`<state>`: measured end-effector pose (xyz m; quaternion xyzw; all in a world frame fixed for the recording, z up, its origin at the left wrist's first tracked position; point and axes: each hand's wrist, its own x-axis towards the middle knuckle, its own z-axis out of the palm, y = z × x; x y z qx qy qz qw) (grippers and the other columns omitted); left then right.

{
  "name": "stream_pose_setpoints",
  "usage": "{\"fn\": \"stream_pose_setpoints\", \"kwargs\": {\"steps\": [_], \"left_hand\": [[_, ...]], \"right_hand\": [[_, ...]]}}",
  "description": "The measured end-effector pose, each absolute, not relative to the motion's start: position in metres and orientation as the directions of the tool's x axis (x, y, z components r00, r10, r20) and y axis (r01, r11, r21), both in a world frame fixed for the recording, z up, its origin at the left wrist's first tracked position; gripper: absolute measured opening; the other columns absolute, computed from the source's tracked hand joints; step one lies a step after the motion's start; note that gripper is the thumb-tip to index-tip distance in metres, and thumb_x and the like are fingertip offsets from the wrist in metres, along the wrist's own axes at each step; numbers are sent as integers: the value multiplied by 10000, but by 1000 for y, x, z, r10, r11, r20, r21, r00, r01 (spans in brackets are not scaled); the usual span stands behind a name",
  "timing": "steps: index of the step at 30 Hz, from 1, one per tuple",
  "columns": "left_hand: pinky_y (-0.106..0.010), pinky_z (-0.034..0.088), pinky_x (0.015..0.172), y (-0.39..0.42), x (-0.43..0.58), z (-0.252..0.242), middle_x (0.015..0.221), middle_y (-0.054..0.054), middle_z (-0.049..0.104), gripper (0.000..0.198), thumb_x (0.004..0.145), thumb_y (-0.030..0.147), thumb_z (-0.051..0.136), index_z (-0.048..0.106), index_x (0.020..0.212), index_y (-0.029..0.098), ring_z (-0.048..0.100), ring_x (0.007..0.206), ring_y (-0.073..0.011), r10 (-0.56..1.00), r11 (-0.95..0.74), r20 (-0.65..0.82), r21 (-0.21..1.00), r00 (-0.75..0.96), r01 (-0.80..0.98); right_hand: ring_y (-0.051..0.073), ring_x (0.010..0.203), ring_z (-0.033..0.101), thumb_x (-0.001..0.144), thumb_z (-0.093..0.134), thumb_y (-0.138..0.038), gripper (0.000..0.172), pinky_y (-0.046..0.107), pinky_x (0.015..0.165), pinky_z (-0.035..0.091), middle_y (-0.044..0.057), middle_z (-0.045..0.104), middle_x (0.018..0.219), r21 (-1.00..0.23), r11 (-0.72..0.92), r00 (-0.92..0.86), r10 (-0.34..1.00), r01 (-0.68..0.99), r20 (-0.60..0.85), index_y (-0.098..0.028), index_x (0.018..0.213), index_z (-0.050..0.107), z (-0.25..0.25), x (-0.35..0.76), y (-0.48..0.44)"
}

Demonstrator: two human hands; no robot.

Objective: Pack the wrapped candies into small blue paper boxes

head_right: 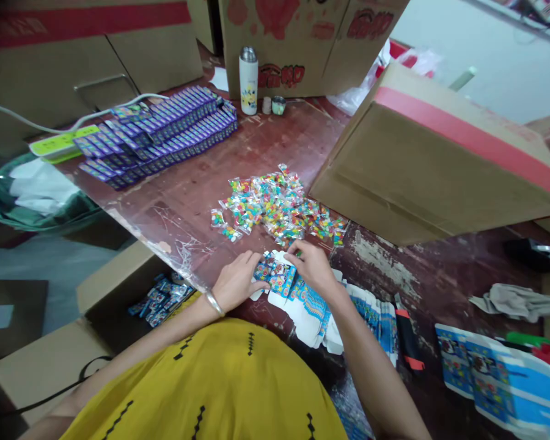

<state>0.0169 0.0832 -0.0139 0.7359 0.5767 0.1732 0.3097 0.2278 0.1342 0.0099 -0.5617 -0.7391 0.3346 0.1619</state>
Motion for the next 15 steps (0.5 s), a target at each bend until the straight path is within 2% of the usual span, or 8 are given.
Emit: {"fn": "stream_pose_setpoints", "kwargs": {"steps": [1,3,5,8,10,13,15], "left_hand": [[-344,463,825,86,13,-10,1004,-62,587,335,785,413,692,560,1015,209,553,974,-230,952,-140,-78,749,295,647],[-316,460,791,91,4,-1,914,-44,615,236,846,410,619,595,934,191,570,866,-189,924,-76,-67,933,375,352],[-275,457,718,95,-1,6,825,-21,620,243,844,408,621,607,885,168,573,755,-148,865,110,-110,994,489,29],[-269,468,708,94,-4,10,797,-16,633,307,756,398,728,617,909,156,601,714,-134,753,430,-167,857,636,-284],[-318,492,770,89,-2,9,879,-54,665,381,726,385,761,622,1005,168,651,784,-171,704,560,-160,724,692,-403],[-380,502,841,83,-2,8,1012,-110,684,482,737,356,760,597,1159,190,681,917,-239,730,585,-135,630,670,-511],[-381,507,842,82,-5,8,1027,-119,693,505,735,352,764,601,1184,189,684,934,-253,773,543,-138,648,620,-533]], "right_hand": [[118,516,518,852,597,-432,245,244,494,404,-13,565,676,-778,81,-327,931,622,-164,-195,793,580,17,229,135],[101,465,478,824,631,-450,266,221,433,368,-39,528,600,-892,-25,-350,915,451,-203,-192,797,573,33,229,136],[92,466,475,796,673,-441,268,212,431,372,-43,532,595,-930,-52,-350,918,363,-188,-189,796,579,47,222,135],[97,477,487,806,674,-415,241,221,452,409,-38,540,592,-948,-9,-326,938,317,-118,-192,789,586,58,206,128],[117,535,537,841,636,-387,191,246,499,456,-10,588,682,-937,64,-283,958,344,-38,-200,868,614,59,197,120],[152,716,590,887,575,-327,232,298,655,501,43,599,915,-818,270,-221,959,508,178,-237,1092,635,59,188,107],[151,734,568,902,555,-299,303,305,702,483,37,565,910,-723,372,-318,922,582,219,-264,1198,606,60,186,99]]}}
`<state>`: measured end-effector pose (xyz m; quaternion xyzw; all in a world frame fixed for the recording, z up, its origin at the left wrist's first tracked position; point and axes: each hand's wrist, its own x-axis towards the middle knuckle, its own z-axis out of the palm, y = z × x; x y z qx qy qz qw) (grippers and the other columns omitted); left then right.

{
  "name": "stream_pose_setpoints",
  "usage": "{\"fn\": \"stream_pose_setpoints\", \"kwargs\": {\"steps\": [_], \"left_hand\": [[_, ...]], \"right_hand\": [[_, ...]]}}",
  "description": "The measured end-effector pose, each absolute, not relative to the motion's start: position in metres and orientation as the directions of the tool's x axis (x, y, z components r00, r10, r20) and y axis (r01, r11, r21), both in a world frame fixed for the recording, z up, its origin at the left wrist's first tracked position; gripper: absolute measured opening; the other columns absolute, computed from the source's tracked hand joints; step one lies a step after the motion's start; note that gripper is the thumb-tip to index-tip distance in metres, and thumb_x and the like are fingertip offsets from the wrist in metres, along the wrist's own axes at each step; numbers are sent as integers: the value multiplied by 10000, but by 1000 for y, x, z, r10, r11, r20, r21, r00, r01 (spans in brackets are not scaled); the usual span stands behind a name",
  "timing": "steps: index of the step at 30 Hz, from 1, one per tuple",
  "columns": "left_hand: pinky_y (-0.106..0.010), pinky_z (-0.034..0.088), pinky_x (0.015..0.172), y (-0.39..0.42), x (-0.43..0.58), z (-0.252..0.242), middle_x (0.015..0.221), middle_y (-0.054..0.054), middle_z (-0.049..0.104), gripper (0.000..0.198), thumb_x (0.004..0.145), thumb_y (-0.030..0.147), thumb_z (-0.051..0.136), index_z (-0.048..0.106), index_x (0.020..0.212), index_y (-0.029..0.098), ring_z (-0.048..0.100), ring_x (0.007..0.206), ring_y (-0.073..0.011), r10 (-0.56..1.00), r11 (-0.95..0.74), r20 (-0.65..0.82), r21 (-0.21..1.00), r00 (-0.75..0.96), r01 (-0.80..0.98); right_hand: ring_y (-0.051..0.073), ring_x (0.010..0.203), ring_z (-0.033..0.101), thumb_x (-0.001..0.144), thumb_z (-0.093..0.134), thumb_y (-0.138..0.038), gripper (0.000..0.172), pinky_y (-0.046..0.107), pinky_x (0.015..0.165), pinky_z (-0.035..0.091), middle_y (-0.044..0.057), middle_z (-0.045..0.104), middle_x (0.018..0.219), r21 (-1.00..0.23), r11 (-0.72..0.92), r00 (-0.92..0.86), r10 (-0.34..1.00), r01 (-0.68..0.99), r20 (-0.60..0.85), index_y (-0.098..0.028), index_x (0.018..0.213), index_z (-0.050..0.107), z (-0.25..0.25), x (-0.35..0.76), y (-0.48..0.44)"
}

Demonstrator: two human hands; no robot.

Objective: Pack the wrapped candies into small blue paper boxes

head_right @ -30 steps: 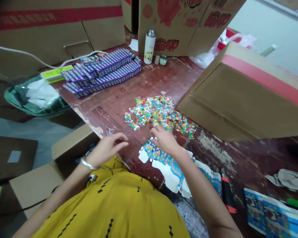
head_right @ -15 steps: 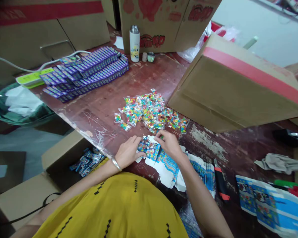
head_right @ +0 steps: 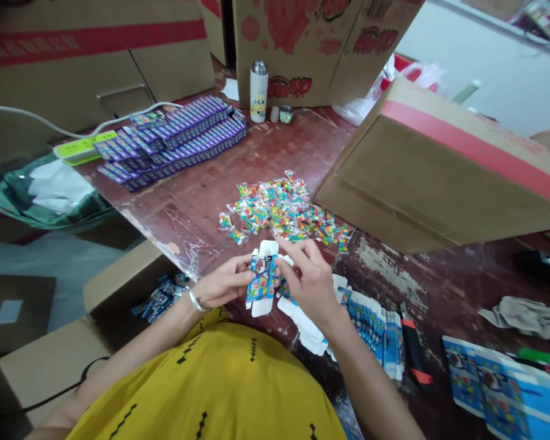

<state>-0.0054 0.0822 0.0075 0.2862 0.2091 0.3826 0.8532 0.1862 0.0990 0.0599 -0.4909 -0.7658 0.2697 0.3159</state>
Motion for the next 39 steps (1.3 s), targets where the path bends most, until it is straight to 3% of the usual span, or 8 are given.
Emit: {"fn": "stream_pose_setpoints", "kwargs": {"steps": [4,11,17,23,27,30,34,39], "left_hand": [[-322,506,789,85,-15,8,983,-106,709,489,703,382,787,664,1117,152,677,839,-207,792,495,-163,736,589,-462],[-220,448,705,83,-19,15,898,-45,702,391,730,307,765,695,1070,127,609,784,-144,693,441,-157,864,703,-241],[-233,463,683,78,-11,10,894,-47,697,343,783,349,705,698,1035,117,600,752,-152,916,291,-191,921,352,-258],[-246,503,683,72,8,-3,824,-36,699,243,751,314,736,697,900,127,623,725,-153,987,142,-158,946,-32,-293],[-267,541,741,68,13,-4,953,-42,688,500,743,260,748,560,1202,201,669,820,-166,974,9,-78,951,-211,-310],[-265,545,744,64,9,-2,1074,-59,655,579,782,258,711,495,1319,252,664,861,-169,985,-22,-10,983,-172,-183],[-281,518,855,65,0,0,1238,-81,604,438,844,250,635,556,1274,226,629,987,-188,1000,-20,21,993,11,-118],[-297,508,839,71,-11,1,1104,-80,627,276,861,230,600,561,1129,174,621,948,-194,983,29,5,983,183,-180]], "right_hand": [[118,577,468,870,616,-300,370,259,576,408,-38,508,699,-777,316,-516,857,545,-13,-263,1230,538,62,186,93],[90,515,448,800,699,-369,218,219,488,320,-59,515,581,-897,-4,-645,694,441,-320,-199,808,564,72,195,106],[131,669,563,738,763,-332,375,234,574,441,-10,624,781,-974,-55,-269,956,220,-115,-230,1055,590,53,184,103],[136,647,565,799,686,-347,158,250,600,465,-3,621,729,-989,-10,-71,997,147,-20,-197,816,639,26,158,91],[156,745,612,809,677,-310,229,270,681,496,16,665,827,-990,58,20,998,125,61,-207,1013,664,19,146,91],[164,818,619,796,699,-282,335,279,710,507,29,668,930,-985,121,56,990,123,129,-244,1126,650,12,144,92],[167,825,602,796,702,-266,219,294,725,496,29,638,929,-973,182,25,982,142,187,-250,1013,690,4,146,95],[175,846,590,816,674,-239,42,308,760,475,21,591,847,-963,208,-48,978,170,203,-214,787,655,6,150,99]]}}
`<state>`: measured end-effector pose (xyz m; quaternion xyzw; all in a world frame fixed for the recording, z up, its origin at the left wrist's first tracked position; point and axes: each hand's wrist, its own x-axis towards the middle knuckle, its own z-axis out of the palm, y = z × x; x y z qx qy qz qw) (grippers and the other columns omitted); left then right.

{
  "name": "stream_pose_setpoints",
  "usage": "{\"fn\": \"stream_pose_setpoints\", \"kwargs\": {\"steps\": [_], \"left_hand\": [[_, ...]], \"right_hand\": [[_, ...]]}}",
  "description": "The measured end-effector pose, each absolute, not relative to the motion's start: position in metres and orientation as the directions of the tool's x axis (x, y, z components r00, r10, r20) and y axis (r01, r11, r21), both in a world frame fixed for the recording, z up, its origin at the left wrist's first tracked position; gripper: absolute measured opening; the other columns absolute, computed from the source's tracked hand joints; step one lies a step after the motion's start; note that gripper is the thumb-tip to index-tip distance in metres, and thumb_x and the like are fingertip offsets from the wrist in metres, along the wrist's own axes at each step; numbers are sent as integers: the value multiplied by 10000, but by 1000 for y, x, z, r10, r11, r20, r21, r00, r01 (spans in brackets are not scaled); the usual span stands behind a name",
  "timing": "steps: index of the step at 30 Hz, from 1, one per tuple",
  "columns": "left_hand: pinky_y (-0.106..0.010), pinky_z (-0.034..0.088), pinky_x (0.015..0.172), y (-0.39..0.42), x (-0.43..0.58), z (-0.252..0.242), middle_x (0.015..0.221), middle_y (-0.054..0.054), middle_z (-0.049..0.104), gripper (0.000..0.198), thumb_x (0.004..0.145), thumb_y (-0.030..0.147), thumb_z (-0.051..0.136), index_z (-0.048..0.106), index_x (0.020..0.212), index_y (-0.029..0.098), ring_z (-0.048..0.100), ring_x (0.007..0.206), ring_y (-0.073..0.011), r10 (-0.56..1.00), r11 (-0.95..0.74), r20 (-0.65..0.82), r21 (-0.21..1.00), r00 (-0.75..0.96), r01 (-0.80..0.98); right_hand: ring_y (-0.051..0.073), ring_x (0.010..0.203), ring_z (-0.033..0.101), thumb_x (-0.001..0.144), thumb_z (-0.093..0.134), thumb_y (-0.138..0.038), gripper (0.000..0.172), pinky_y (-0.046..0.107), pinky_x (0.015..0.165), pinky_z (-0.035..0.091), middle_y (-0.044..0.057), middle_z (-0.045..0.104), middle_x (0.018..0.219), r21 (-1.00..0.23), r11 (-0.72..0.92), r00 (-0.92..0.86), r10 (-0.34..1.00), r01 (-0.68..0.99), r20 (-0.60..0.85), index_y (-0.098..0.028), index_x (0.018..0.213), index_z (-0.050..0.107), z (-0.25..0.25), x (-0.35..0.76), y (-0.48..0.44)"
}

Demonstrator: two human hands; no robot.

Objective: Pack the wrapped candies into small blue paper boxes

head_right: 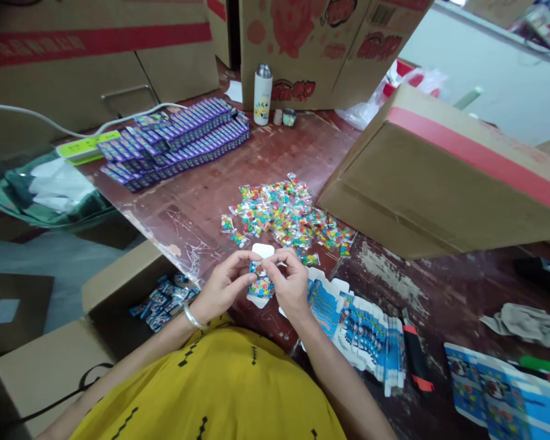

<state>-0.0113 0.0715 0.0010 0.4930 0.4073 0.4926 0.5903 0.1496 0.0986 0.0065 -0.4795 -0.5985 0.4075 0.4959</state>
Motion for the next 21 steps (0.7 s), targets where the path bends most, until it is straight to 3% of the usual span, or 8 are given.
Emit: {"fn": "stream_pose_setpoints", "kwargs": {"steps": [4,7,11,14,17,21], "left_hand": [[-335,471,918,70,-11,3,1079,-72,619,227,888,207,548,552,1114,184,601,993,-200,983,16,10,991,185,-135],[-338,445,957,67,-7,6,1136,-77,599,265,900,199,532,514,1164,204,580,1070,-200,994,-13,31,984,102,-176],[-274,488,831,67,-6,6,1037,-51,618,322,876,195,580,452,1170,224,618,964,-162,999,16,-7,958,36,-286],[-245,496,797,69,-8,2,979,-36,629,336,838,177,635,457,1121,214,634,919,-146,996,72,-43,918,83,-389],[-241,504,797,69,-9,1,966,-34,635,348,808,163,669,477,1095,205,641,909,-143,996,79,-60,911,58,-404],[-254,520,803,67,-8,5,1020,-55,638,332,824,170,645,497,1119,205,643,958,-165,999,42,-36,952,27,-305]], "right_hand": [[205,962,598,813,677,-225,56,333,805,473,60,616,1006,-929,268,-131,962,256,241,-206,767,652,11,152,101],[194,931,619,825,663,-198,46,348,823,481,46,636,967,-936,305,-120,950,174,287,-222,826,624,13,150,103],[171,827,615,791,706,-205,213,335,784,493,9,618,862,-954,283,-96,957,105,273,-249,972,603,14,146,106],[180,836,594,766,732,-250,97,331,787,476,18,613,827,-942,294,-213,942,159,258,-227,827,660,18,145,107],[182,828,599,782,713,-287,88,320,753,484,30,626,833,-973,164,-222,967,163,126,-212,785,666,26,145,109],[159,696,598,702,778,-337,213,291,649,488,23,657,769,-985,-80,-222,969,151,-112,-187,788,654,35,148,118]]}}
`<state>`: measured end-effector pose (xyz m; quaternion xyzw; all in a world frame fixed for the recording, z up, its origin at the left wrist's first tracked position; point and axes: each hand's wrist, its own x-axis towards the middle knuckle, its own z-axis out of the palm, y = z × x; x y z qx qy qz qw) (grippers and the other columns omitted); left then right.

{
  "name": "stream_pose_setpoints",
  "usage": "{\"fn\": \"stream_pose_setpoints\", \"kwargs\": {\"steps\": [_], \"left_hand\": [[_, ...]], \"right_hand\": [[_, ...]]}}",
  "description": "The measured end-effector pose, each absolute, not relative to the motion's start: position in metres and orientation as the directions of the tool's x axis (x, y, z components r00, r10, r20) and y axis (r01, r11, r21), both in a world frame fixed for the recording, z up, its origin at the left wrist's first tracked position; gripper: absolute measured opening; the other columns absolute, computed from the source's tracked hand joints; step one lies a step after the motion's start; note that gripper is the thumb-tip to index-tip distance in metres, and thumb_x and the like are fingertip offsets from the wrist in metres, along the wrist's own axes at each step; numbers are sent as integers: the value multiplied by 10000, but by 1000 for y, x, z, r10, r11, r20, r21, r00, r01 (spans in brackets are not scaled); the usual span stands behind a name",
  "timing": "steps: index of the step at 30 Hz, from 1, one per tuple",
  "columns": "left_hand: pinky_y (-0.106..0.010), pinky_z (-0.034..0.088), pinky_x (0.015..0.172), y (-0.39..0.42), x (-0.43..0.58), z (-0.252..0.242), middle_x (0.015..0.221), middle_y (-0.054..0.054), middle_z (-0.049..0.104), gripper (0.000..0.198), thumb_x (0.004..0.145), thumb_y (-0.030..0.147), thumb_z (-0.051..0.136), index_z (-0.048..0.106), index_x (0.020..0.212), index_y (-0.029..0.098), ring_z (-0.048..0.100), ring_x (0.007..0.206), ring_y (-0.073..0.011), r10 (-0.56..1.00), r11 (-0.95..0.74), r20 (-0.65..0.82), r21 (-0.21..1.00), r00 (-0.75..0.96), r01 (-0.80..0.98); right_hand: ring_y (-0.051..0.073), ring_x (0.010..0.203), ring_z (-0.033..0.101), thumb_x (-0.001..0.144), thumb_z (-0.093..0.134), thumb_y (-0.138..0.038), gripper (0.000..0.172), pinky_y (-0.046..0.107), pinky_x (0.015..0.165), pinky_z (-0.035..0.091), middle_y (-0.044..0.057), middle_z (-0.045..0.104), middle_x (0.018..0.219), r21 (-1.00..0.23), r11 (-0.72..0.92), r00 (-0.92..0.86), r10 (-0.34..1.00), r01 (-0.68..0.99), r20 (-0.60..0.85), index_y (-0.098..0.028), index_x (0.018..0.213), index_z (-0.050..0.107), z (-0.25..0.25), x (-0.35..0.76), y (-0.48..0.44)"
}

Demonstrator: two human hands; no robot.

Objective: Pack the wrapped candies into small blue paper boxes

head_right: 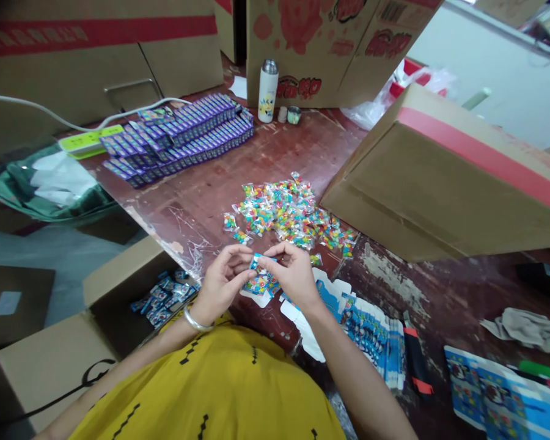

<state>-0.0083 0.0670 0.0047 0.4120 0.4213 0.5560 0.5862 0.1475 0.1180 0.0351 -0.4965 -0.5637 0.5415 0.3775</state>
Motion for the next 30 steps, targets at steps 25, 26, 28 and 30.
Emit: {"fn": "stream_pose_setpoints", "kwargs": {"steps": [25,26,28,30], "left_hand": [[-333,532,886,68,-15,8,1098,-70,705,364,793,229,681,654,1154,194,660,984,-213,996,92,-90,972,18,-216],[-327,532,871,67,-16,7,1070,-72,710,338,789,223,682,658,1124,185,663,965,-209,995,97,-98,966,11,-238],[-309,532,837,65,-18,4,1016,-74,713,292,781,214,685,656,1068,170,667,925,-199,993,116,-118,957,9,-268],[-291,528,809,63,-22,1,965,-63,705,269,769,209,696,637,1028,168,664,893,-184,990,142,-143,950,17,-280]], "right_hand": [[185,772,628,828,664,-356,182,312,679,498,43,683,812,-942,202,-378,921,268,90,-202,732,683,38,155,122],[195,817,636,824,670,-351,148,320,691,508,52,688,864,-929,245,-400,909,279,120,-214,777,696,37,155,119],[207,870,642,815,680,-338,115,340,720,521,63,689,935,-895,326,-444,880,304,169,-234,856,708,34,155,115],[205,877,645,836,654,-335,117,356,768,520,63,692,944,-869,382,-517,837,315,180,-240,869,714,31,155,119]]}}
